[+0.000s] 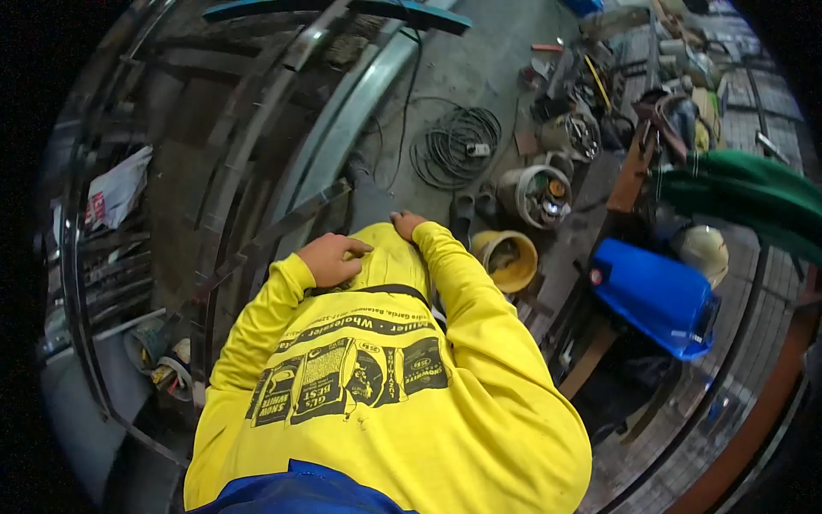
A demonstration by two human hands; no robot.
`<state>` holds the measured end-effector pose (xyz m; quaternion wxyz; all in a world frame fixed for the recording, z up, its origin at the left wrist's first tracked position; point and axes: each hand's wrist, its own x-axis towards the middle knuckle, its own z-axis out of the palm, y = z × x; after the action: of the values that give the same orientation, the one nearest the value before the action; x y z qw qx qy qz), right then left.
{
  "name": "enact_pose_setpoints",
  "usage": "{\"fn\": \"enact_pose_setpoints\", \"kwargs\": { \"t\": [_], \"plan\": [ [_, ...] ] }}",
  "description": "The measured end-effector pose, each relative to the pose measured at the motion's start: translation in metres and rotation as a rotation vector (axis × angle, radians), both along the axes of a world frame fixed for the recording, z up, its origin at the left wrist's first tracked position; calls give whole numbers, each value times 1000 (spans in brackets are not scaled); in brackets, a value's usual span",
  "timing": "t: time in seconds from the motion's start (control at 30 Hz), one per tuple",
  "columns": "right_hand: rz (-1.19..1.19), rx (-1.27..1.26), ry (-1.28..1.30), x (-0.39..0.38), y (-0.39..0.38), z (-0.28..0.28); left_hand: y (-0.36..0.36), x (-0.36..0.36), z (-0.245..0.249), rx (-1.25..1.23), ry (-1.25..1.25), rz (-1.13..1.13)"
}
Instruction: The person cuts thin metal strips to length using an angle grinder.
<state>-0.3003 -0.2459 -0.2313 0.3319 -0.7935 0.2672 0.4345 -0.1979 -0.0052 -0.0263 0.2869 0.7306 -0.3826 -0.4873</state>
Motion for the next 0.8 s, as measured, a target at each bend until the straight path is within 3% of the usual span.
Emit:
{"fn": "enact_pose_setpoints", "kwargs": {
  "t": [0.07,0.13,0.23,0.33,0.37,0.4,0.43,0.47,0.6,0.63,0.67,0.73,0.77,0.8],
  "plan": [
    [135,-176,81,25,-8,-7,10,3,29,30,-3,166],
    [86,-214,-118,39,-6,33,24,3,42,10,-34,268],
    [-61,-281,-526,38,8,71,44,-10,43,-204,84,663],
    [-232,-89,-937,29,30,142,54,-12,40,-384,215,1010],
    [-306,36,-797,27,41,182,52,-14,24,-519,119,1107],
    [-268,212,-861,25,50,208,46,-13,7,-661,14,1198],
    [-253,416,-755,24,60,236,39,-10,6,-699,70,1233],
    [-230,611,-637,24,71,258,33,-6,23,-586,158,1263],
    [-321,680,-670,46,104,272,5,7,36,-672,370,1250],
    [-445,732,-631,59,102,279,3,13,45,-721,542,1256],
    [-558,783,-597,80,97,282,9,23,52,-670,474,1188],
    [-440,751,-723,118,84,278,13,39,78,-722,439,1269],
    [-457,758,-773,142,81,277,16,45,66,-844,412,1274],
    [-470,767,-822,169,78,282,25,52,79,-732,354,1331]
  ]
}}
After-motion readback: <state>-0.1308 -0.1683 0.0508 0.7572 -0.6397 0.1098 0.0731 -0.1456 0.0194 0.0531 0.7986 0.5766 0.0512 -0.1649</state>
